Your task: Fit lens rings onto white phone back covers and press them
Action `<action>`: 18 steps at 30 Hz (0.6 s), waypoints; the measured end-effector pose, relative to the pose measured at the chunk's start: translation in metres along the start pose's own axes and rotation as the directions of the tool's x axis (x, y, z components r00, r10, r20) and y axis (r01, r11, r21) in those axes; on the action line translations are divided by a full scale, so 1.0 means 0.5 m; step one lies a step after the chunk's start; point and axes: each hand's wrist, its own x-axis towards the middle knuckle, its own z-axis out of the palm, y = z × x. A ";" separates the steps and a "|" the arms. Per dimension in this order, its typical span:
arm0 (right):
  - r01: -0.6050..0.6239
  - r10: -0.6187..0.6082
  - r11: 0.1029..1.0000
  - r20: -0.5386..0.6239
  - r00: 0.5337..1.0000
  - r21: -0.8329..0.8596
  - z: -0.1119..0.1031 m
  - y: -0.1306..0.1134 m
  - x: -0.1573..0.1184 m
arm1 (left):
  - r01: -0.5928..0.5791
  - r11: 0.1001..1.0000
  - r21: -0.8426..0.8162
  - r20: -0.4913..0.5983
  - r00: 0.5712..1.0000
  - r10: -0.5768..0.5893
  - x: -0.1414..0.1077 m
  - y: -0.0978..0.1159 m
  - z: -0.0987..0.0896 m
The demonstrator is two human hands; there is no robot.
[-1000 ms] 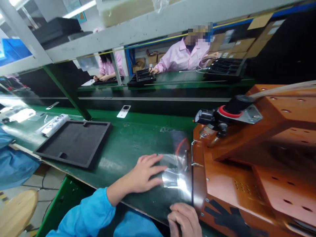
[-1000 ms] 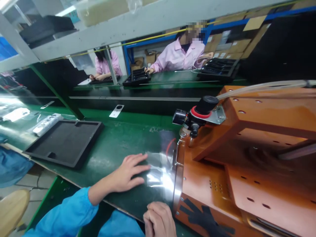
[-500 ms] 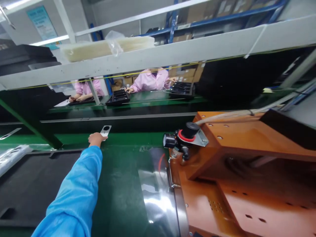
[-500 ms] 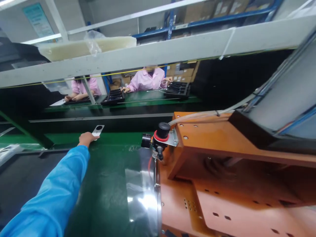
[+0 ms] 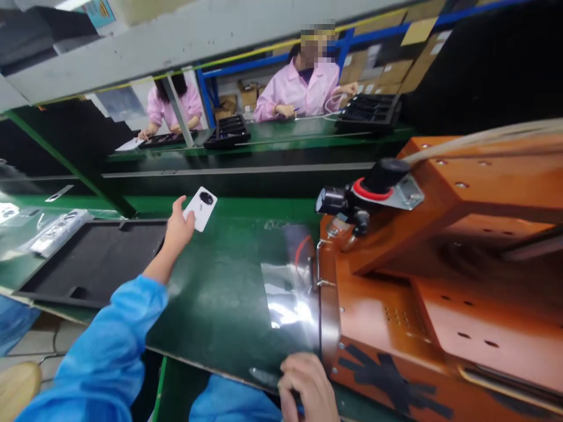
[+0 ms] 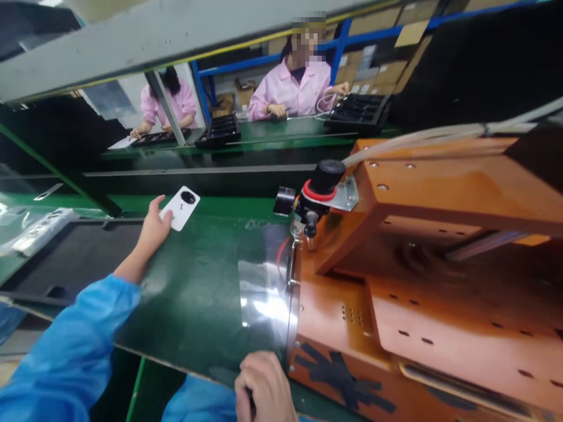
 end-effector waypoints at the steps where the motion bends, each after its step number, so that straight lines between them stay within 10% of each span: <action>1: 0.010 -0.010 0.999 0.004 1.000 0.054 -0.002 -0.005 0.012 | -0.074 0.988 -0.135 -0.067 0.996 0.066 -0.071 -0.016 -0.015; 5: -0.299 0.282 0.915 0.100 0.954 0.270 0.004 -0.026 0.076 | 0.000 0.916 -0.402 0.006 1.000 0.003 -0.382 -0.063 -0.030; 9: -0.723 0.603 0.592 0.398 0.691 0.356 0.037 -0.012 0.147 | -0.022 0.878 -0.478 0.125 0.988 0.093 -0.618 -0.041 0.015; 13: -0.853 0.694 0.378 0.500 0.518 0.360 0.068 0.025 0.190 | -0.133 0.880 -0.457 0.294 0.911 0.290 -0.704 -0.009 0.040; 18: -0.851 0.709 0.410 0.473 0.523 0.327 0.073 0.041 0.210 | -0.385 0.910 -0.156 0.046 0.917 0.396 -0.700 -0.034 0.034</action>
